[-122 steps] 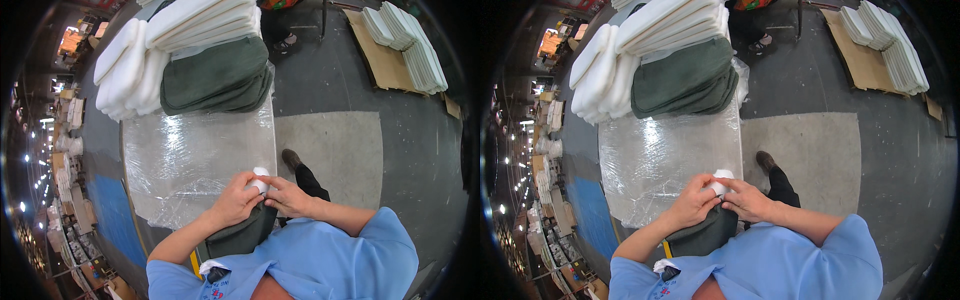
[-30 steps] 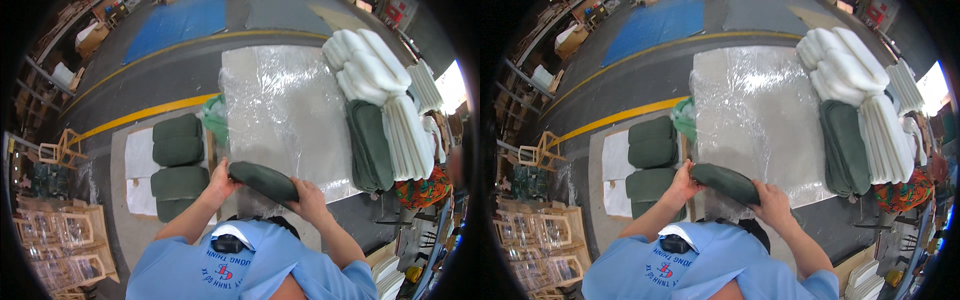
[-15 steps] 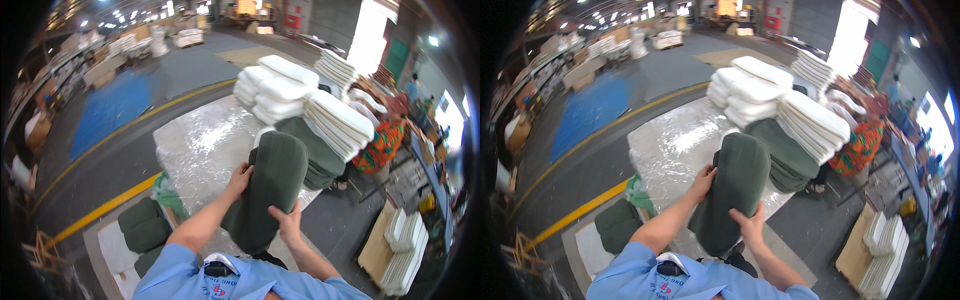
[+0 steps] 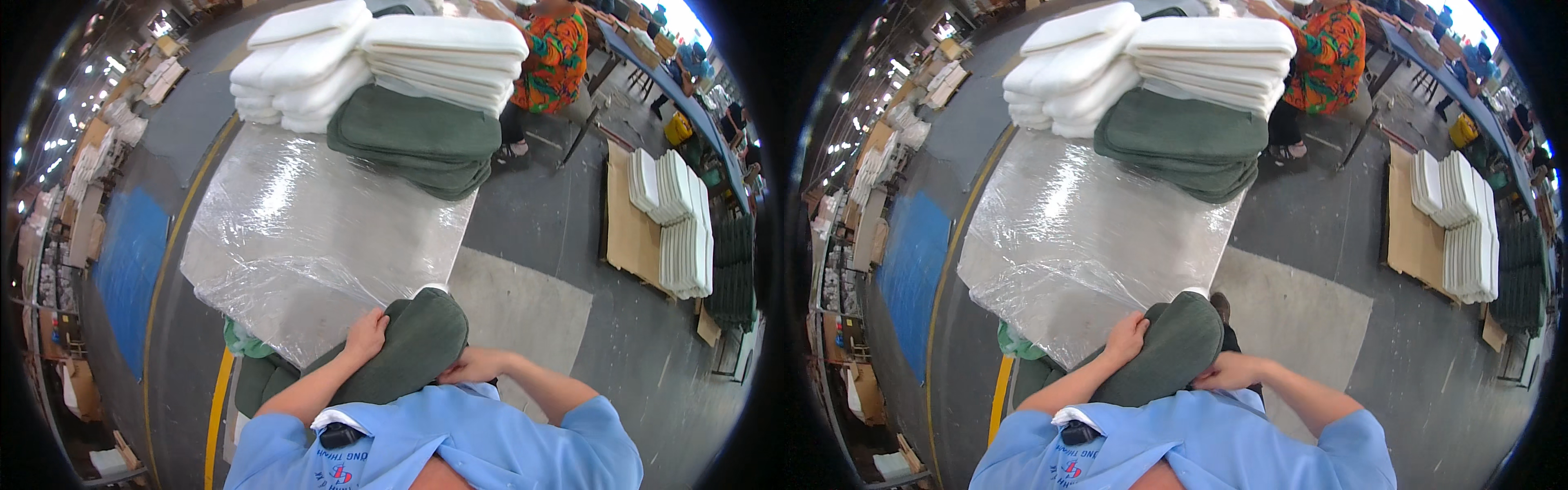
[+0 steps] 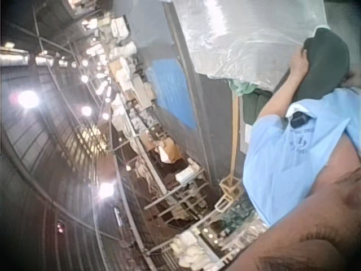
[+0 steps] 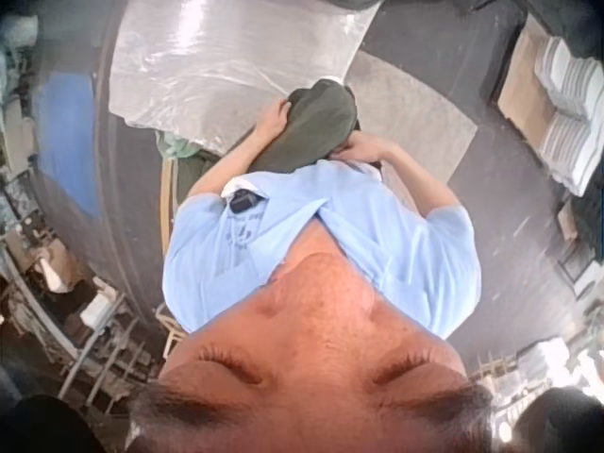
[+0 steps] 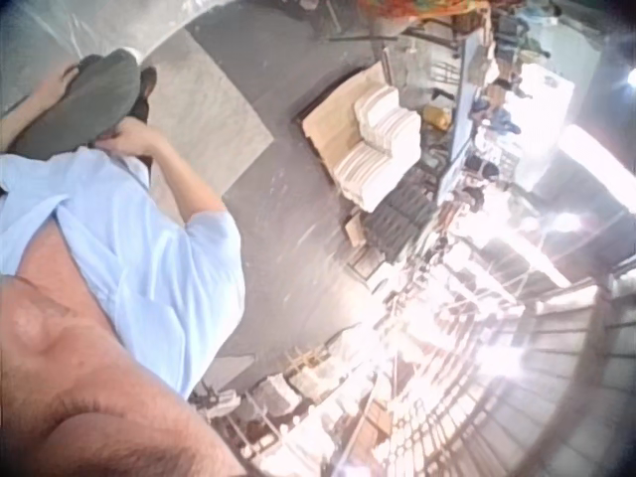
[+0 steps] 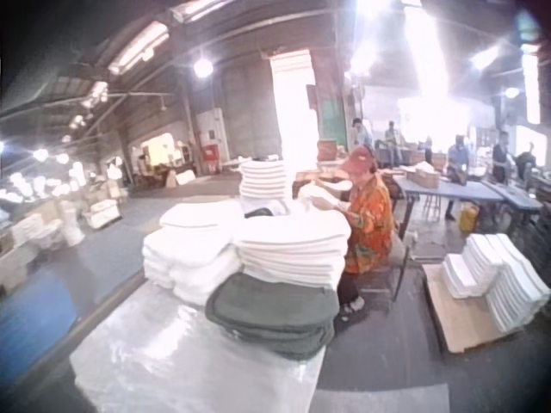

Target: The person inserts white foam inserts into green fabric covers on a work table. They fold the foam, align the cover, and tuck the foam inside, then place the finished cushion on a nearby pallet. The process is repeated for multiple cushions.

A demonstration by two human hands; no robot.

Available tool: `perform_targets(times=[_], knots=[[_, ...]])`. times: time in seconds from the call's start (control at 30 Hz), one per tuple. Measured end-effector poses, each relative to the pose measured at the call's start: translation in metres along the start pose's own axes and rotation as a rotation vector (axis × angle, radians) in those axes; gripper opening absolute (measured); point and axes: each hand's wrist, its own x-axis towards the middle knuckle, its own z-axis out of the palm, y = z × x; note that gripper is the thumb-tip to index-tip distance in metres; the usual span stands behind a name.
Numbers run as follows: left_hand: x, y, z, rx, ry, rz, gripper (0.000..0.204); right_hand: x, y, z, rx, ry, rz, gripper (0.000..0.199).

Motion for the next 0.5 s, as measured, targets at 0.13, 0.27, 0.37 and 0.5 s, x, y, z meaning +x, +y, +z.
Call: perform_targets(times=[0.13,0.27,0.37,0.5], knots=[[0.011,0.005,-0.013,0.089,0.3,0.279,0.025,-0.013,0.017,-0.085,0.023,0.404,0.328,0.035],[0.031,0.016,-0.019,-0.309,-0.213,-0.245,0.027,0.026,-0.012,-0.125,-0.101,0.606,0.079,0.035],[0.054,0.023,-0.029,-0.523,-0.448,-0.4,0.031,0.057,-0.014,-0.132,-0.189,0.508,0.051,0.03],[0.052,0.044,-0.027,-0.351,-0.34,-0.216,0.024,0.055,-0.019,-0.13,-0.247,0.422,-0.105,0.02]])
